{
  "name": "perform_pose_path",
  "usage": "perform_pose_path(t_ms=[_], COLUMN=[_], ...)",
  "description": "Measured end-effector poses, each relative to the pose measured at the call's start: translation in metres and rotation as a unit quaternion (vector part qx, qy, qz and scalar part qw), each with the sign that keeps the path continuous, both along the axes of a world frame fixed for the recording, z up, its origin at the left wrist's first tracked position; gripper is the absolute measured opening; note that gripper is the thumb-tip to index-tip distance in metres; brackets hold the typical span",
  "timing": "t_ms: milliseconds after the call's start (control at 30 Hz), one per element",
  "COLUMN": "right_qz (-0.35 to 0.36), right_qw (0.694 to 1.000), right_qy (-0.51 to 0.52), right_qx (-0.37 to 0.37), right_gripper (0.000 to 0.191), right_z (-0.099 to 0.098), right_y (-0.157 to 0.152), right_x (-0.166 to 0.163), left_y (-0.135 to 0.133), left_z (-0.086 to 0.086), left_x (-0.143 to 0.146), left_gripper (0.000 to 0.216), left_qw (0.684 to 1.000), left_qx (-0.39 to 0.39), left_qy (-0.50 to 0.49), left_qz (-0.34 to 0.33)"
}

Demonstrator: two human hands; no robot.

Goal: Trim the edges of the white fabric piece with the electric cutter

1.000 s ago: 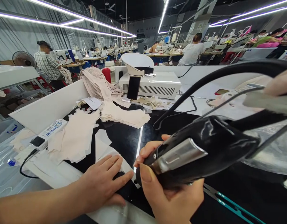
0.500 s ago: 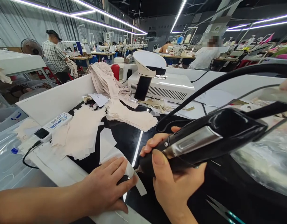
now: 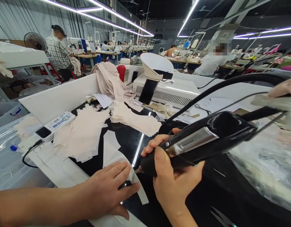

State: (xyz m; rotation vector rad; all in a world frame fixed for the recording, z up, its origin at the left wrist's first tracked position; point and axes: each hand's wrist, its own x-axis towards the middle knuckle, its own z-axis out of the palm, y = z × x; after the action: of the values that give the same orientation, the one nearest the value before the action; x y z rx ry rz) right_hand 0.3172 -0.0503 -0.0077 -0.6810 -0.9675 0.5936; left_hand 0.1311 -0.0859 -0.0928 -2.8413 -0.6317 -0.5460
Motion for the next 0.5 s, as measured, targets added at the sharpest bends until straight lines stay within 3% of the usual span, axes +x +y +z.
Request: perform_pose_path(t_ms=[367,500], right_qz=[-0.024,-0.025], right_qw=[0.999,0.999], right_qy=[-0.013,-0.017], right_qx=[-0.017,-0.027], right_gripper=[0.05,0.048], right_z=[-0.001,-0.001], right_y=[-0.015,-0.019], right_x=[-0.003,-0.004], left_y=[0.01,0.008], left_z=[0.017,0.016], left_x=[-0.024,-0.025], left_gripper=[0.062,0.057], left_qw=[0.993,0.99], left_qx=[-0.058,-0.066], left_qy=[-0.096,-0.117], left_qz=[-0.031,-0.032])
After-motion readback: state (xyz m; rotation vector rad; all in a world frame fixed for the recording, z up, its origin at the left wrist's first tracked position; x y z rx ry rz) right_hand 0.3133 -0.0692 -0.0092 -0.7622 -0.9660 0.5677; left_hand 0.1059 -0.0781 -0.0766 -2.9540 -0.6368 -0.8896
